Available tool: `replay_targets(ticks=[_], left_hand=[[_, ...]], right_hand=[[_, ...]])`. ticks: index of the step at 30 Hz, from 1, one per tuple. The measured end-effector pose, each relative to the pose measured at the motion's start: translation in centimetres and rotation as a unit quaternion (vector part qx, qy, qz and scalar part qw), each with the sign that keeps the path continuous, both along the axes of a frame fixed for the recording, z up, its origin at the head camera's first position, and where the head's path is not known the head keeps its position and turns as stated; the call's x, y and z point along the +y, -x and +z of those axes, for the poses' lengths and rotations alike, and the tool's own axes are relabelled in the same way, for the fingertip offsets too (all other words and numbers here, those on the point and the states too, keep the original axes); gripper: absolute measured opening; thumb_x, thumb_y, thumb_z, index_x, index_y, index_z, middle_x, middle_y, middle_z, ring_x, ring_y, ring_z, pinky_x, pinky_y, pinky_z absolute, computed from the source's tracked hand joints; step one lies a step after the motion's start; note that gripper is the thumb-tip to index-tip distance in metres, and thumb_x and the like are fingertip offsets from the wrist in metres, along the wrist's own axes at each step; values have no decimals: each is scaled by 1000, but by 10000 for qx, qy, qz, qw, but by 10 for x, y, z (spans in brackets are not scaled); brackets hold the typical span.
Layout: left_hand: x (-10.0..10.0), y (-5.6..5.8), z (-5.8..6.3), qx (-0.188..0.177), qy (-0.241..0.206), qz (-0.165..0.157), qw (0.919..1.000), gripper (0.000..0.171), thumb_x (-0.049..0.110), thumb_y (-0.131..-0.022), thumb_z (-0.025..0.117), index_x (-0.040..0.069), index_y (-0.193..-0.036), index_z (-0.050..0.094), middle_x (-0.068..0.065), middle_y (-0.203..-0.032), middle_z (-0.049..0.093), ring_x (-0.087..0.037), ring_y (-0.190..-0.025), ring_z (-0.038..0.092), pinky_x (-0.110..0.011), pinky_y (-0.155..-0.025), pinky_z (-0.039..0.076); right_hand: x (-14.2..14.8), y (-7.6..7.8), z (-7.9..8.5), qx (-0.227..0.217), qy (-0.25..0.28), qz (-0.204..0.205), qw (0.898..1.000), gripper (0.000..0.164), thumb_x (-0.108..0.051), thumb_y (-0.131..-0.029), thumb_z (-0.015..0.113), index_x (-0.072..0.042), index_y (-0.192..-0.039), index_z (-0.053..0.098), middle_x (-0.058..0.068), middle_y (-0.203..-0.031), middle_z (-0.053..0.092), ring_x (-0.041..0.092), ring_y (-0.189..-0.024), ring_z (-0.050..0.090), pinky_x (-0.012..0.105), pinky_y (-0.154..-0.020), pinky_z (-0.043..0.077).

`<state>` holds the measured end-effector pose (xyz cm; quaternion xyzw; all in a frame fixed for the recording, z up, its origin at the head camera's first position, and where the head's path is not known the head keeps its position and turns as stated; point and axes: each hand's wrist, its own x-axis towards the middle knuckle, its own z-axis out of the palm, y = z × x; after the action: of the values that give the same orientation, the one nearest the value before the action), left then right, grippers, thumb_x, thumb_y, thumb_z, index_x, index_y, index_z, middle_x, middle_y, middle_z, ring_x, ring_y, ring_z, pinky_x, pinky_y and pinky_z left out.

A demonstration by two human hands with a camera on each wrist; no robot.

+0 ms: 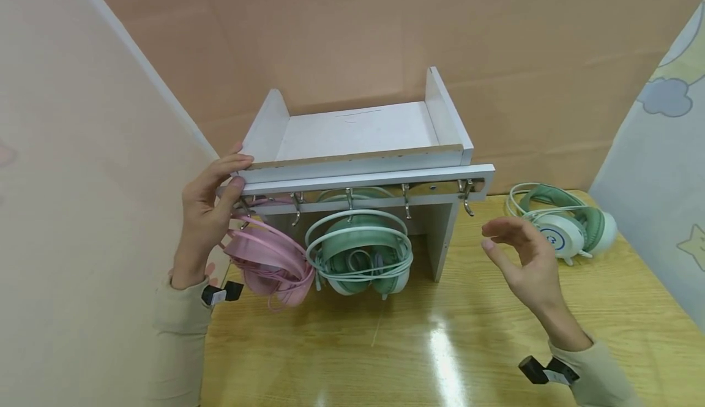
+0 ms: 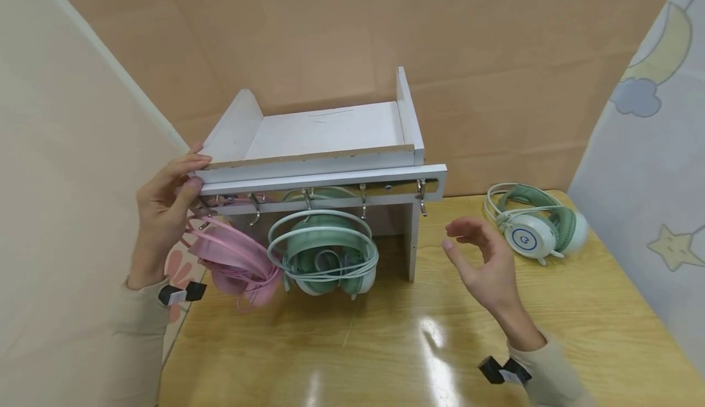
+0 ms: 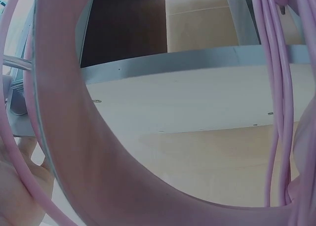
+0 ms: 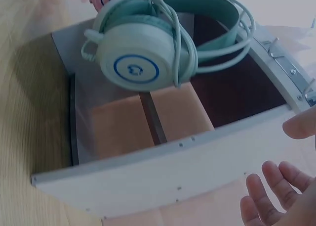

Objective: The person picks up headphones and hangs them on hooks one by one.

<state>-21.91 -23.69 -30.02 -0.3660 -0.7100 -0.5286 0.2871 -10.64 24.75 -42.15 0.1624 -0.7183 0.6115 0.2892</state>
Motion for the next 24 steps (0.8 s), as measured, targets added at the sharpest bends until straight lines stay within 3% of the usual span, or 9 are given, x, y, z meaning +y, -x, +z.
replay_targets(ticks=[12,19,24], left_hand=[[1,0,1,-28,47,87,9999,26,-11,-101,58,-12,-123,70,3,-131,76,-34,-150,52,-43,-129,42],[2,0,2,16,61,65,10000,26,-11,-100,57,-12,-123,70,2,-130,76,-35,-150,51,-42,-128,43],[2,0,1,22,88,108,9999,26,-11,-100,58,-12,-122,70,4,-130,76,-35,-150,51,-42,-128,43]], right_hand=[[31,9,2,174,-248,-337,9990,37,25,-85,66,23,-122,58,4,-111,73,9,-100,71,11,-89,58],[43,12,11,3,-790,-800,9937,42,20,-88,68,16,-129,60,-4,-113,73,5,-104,70,9,-89,55],[49,16,19,-208,-905,-857,9920,42,15,-91,69,10,-132,61,-7,-115,72,5,-107,68,9,-89,54]])
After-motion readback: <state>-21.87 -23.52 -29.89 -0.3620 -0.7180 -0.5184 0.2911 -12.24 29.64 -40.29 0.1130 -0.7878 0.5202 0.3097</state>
